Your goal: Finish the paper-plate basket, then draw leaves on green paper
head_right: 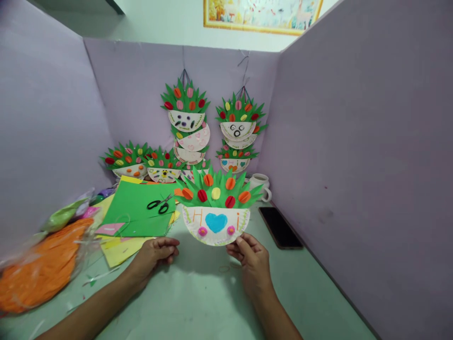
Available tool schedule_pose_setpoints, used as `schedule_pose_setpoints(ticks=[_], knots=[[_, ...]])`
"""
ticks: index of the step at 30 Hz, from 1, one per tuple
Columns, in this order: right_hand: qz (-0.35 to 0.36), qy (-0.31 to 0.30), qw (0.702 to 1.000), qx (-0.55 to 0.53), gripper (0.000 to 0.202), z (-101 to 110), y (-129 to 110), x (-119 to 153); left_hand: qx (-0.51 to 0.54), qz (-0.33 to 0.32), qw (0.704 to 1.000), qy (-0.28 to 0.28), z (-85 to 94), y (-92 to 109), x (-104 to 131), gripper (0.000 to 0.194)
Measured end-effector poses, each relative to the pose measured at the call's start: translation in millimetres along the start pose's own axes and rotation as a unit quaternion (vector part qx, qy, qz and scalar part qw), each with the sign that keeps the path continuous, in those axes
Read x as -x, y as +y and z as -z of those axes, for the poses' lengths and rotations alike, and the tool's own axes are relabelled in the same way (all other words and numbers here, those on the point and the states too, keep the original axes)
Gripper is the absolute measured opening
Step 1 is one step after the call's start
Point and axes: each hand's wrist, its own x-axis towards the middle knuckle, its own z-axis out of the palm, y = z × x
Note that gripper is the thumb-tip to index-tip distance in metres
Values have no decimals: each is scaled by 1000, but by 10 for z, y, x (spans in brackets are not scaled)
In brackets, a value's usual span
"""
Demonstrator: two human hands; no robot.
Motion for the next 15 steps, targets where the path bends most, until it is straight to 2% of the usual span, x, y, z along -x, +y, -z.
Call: schedule_pose_setpoints(ticks=[15], knots=[[-20, -2, 1000, 13, 36, -3, 1, -9, -30, -11, 999, -16, -32, 14, 24, 30]])
